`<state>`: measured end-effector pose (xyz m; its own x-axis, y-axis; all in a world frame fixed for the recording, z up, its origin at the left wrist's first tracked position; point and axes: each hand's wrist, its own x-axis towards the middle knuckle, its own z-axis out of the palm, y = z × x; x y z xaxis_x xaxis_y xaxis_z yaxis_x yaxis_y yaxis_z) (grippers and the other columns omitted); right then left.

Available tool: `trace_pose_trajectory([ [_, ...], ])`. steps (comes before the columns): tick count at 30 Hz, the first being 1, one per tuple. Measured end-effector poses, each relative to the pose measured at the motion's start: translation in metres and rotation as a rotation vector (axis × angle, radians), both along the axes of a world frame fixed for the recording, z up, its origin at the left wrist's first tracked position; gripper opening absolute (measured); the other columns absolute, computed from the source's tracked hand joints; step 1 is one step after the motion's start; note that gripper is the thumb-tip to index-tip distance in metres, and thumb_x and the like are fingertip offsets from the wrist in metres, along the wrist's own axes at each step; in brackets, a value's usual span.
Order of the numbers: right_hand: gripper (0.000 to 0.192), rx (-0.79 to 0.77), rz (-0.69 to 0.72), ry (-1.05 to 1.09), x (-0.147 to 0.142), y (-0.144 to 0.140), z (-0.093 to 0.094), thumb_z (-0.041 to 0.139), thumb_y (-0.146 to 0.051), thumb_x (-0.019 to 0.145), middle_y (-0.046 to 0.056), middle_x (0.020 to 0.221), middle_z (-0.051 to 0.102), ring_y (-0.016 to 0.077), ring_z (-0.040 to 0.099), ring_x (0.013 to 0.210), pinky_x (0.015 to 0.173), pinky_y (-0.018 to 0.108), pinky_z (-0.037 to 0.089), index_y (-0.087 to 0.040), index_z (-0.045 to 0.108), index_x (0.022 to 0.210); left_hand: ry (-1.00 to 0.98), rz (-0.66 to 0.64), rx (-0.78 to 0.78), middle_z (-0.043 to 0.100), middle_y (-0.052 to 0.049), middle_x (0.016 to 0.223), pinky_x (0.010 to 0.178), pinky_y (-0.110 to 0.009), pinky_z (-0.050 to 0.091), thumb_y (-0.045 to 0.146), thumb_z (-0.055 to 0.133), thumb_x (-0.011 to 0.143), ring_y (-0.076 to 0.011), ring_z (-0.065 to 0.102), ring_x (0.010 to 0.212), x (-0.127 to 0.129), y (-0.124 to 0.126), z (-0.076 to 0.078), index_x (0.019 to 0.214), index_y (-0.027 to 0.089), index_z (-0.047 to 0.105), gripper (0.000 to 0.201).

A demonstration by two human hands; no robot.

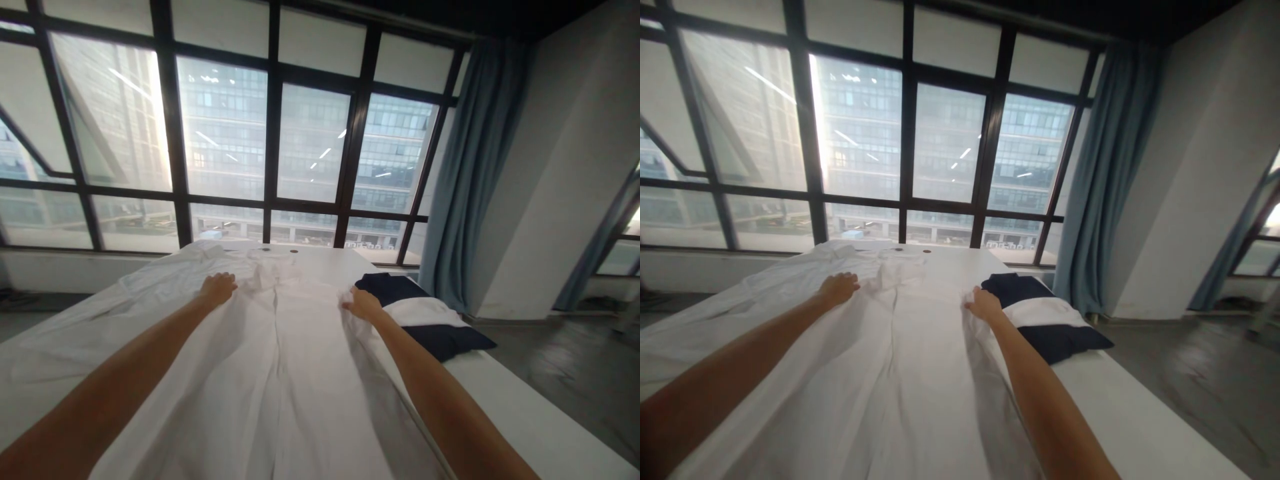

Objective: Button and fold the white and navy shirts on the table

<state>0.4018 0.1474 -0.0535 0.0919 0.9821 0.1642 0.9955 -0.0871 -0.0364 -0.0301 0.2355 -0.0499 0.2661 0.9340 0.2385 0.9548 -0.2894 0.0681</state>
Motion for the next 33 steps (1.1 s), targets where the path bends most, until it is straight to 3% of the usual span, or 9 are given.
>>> trace_pose_trajectory([
  [3,0.049,-0.027,-0.055,-0.193,-0.016,-0.005,-0.005,0.063,-0.037,0.080,0.021,0.118,0.059,0.0346,0.054,0.111,0.091,0.047,0.038,-0.010,0.056,0.119,0.130,0.074,0.044,0.057,-0.020,0.119,0.091,-0.050,0.038,0.020,0.043,0.085,-0.0327,0.050,0.114,0.022,-0.011,-0.017,0.107,0.013,0.061,0.029],
  [6,0.037,0.057,0.044,-0.248,-0.044,0.004,-0.006,0.056,-0.023,0.082,0.021,0.121,0.056,0.0335,0.050,0.115,0.093,0.046,0.036,-0.012,0.058,0.117,0.084,0.060,0.051,0.058,-0.019,0.119,0.090,-0.044,0.040,0.021,0.040,0.088,-0.0302,0.051,0.114,0.048,-0.014,-0.022,0.107,0.013,0.062,0.030],
  [13,0.045,0.048,0.256,0.135,-0.120,0.054,-0.006,0.032,-0.043,0.096,0.010,0.125,0.059,0.0225,0.057,0.110,0.089,0.034,0.043,-0.025,0.048,0.134,-0.197,0.199,-0.103,0.067,-0.025,0.104,0.075,-0.036,0.047,0.065,0.032,0.086,-0.0332,0.063,0.099,0.098,0.018,-0.020,0.097,0.009,0.068,0.068],
  [16,0.057,0.011,0.270,0.158,-0.137,0.064,-0.011,0.022,-0.054,0.097,0.013,0.119,0.063,0.0238,0.061,0.104,0.086,0.034,0.045,-0.021,0.061,0.120,-0.297,0.194,-0.155,0.069,-0.023,0.095,0.072,-0.034,0.047,0.058,0.053,0.078,-0.0338,0.065,0.096,0.105,0.026,-0.026,0.084,0.011,0.068,0.050],
  [20,0.071,0.014,0.165,0.151,-0.139,0.060,-0.017,0.015,-0.057,0.096,0.019,0.102,0.067,0.0269,0.063,0.096,0.080,0.036,0.046,-0.013,0.070,0.100,-0.376,0.080,-0.103,0.070,-0.012,0.089,0.074,-0.030,0.047,0.033,0.052,0.081,-0.0238,0.066,0.089,0.103,0.023,-0.038,0.081,0.017,0.063,0.020],
  [24,0.042,0.167,0.205,0.108,-0.127,0.050,-0.029,0.040,-0.045,0.092,0.015,0.105,0.064,0.0263,0.057,0.103,0.085,0.035,0.043,-0.017,0.071,0.086,-0.763,-0.040,-0.050,0.068,-0.006,0.092,0.072,-0.027,0.049,0.020,0.049,0.076,-0.0176,0.065,0.084,0.091,0.010,-0.056,0.094,0.018,0.056,0.019],
  [27,0.027,0.238,0.229,0.190,-0.118,0.046,-0.041,0.054,-0.032,0.082,0.010,0.115,0.060,0.0242,0.053,0.107,0.089,0.034,0.041,-0.020,0.067,0.102,-1.040,-0.139,-0.124,0.068,-0.005,0.091,0.070,-0.028,0.051,0.015,0.050,0.068,-0.0182,0.065,0.083,0.085,0.000,-0.068,0.096,0.018,0.054,0.029],
  [30,0.066,0.225,0.243,0.307,-0.114,0.045,-0.048,0.060,-0.022,0.071,0.009,0.128,0.052,0.0238,0.048,0.114,0.094,0.034,0.039,-0.021,0.042,0.135,-1.200,-0.183,-0.181,0.067,-0.003,0.084,0.069,-0.029,0.051,0.016,0.049,0.062,-0.0189,0.064,0.079,0.085,-0.009,-0.073,0.089,0.017,0.055,0.027],
  [33,0.082,0.217,0.310,0.335,-0.117,0.045,-0.048,0.061,-0.018,0.066,0.010,0.135,0.046,0.0251,0.043,0.121,0.099,0.036,0.035,-0.021,0.030,0.143,-1.270,-0.244,-0.197,0.063,0.000,0.076,0.064,-0.028,0.048,0.021,0.051,0.063,-0.0168,0.061,0.072,0.088,-0.018,-0.073,0.082,0.017,0.054,0.020],
])
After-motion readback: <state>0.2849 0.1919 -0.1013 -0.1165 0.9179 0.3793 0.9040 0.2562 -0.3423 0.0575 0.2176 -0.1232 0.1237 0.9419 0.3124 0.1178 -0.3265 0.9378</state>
